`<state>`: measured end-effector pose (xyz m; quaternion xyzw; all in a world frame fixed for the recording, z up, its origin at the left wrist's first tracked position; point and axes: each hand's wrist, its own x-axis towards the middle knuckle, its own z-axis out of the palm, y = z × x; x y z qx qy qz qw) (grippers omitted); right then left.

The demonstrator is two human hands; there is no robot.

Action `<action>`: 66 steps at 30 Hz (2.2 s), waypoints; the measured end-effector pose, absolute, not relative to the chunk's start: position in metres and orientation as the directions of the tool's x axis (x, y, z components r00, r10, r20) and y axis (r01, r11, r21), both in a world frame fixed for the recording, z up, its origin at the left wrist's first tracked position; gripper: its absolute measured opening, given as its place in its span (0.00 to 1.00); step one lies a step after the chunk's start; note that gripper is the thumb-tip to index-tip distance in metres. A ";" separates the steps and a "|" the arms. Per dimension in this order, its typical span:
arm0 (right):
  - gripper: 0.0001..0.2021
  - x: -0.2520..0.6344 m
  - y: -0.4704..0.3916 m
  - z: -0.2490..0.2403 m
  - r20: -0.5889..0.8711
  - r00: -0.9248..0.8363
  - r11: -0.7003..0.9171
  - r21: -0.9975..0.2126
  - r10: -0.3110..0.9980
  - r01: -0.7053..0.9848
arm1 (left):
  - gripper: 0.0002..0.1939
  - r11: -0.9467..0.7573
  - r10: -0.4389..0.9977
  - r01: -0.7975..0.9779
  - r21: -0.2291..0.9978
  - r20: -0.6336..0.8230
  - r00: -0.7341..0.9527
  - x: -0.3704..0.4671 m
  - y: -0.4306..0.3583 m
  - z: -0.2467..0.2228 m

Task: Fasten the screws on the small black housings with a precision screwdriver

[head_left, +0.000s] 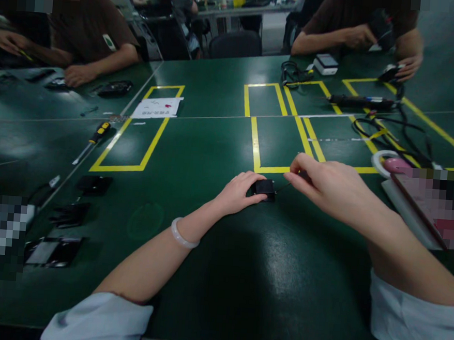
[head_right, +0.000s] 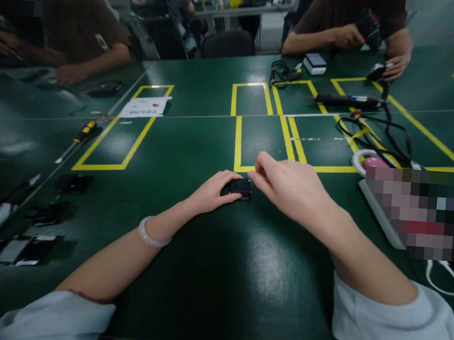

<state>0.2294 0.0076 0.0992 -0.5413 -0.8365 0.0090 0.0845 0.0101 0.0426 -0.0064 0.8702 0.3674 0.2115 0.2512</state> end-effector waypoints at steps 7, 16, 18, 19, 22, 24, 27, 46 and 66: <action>0.11 0.229 0.008 0.097 0.139 -0.418 0.434 -0.122 0.898 0.892 | 0.20 -0.605 0.744 0.526 0.598 0.189 0.641 0.010 0.042 -0.006; 0.11 0.229 0.007 0.100 0.129 -0.419 0.437 -0.166 0.899 0.884 | 0.19 -0.608 0.745 0.531 0.591 0.192 0.639 0.010 0.042 -0.007; 0.13 0.229 0.007 0.100 0.125 -0.417 0.433 -0.163 0.900 0.886 | 0.19 -0.605 0.747 0.533 0.592 0.188 0.638 0.010 0.042 -0.007; 0.13 0.229 0.007 0.100 0.124 -0.414 0.430 -0.158 0.902 0.889 | 0.19 -0.604 0.747 0.534 0.592 0.187 0.638 0.010 0.042 -0.007; 0.13 0.228 0.008 0.098 0.129 -0.403 0.418 -0.132 0.906 0.899 | 0.20 -0.605 0.745 0.532 0.592 0.186 0.641 0.010 0.043 -0.007; 0.12 0.228 0.009 0.097 0.132 -0.406 0.422 -0.134 0.904 0.897 | 0.20 -0.610 0.742 0.528 0.592 0.191 0.643 0.010 0.043 -0.007; 0.10 0.229 0.011 0.096 0.133 -0.445 0.463 -0.186 0.886 0.867 | 0.20 -0.613 0.739 0.521 0.594 0.199 0.643 0.010 0.042 -0.008; 0.09 0.234 0.012 0.088 0.198 -0.461 0.499 -0.239 0.865 0.833 | 0.19 -0.606 0.741 0.522 0.600 0.187 0.645 0.010 0.042 -0.006; 0.15 0.243 0.009 0.081 0.264 -0.412 0.458 -0.144 0.872 0.877 | 0.19 -0.617 0.735 0.515 0.594 0.203 0.647 0.011 0.043 -0.007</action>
